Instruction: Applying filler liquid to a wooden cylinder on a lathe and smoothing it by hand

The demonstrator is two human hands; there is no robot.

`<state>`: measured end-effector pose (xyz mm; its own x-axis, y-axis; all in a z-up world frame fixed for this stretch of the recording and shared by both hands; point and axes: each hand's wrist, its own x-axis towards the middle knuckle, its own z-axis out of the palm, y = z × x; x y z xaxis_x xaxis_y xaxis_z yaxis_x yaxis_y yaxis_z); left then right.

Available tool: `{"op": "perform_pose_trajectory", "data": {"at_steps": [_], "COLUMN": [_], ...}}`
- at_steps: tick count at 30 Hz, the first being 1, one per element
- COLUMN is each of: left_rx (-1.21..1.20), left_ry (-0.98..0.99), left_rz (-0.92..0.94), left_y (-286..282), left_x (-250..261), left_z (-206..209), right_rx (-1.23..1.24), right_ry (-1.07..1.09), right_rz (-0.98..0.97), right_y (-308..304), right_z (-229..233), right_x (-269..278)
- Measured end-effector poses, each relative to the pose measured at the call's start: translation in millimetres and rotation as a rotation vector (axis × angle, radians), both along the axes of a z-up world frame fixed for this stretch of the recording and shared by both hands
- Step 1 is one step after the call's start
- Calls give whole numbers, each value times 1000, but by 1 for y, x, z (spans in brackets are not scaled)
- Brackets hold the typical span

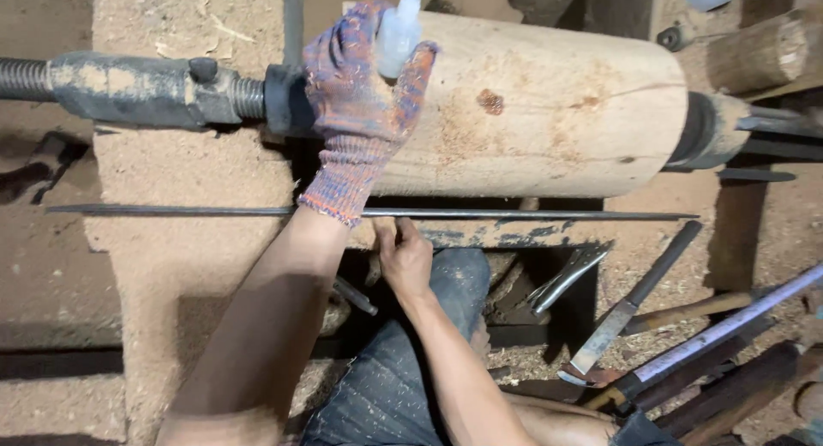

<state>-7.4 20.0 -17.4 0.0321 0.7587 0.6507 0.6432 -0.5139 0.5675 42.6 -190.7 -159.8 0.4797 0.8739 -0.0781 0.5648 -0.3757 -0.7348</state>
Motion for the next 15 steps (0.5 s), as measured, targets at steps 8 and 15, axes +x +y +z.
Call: {"op": "perform_pose_trajectory", "data": {"at_steps": [8, 15], "left_rx": [-34, -42], "left_ry": [-39, -25], "left_rz": [11, 2], "left_y": [-6, -2], "left_x": [0, 3], "left_z": [8, -4], "right_rx": [255, 98], "right_ry": [-224, -188], "right_rz": [153, 249], "right_y": [41, 124], "right_z": [139, 206], "right_x": [99, 148]}}
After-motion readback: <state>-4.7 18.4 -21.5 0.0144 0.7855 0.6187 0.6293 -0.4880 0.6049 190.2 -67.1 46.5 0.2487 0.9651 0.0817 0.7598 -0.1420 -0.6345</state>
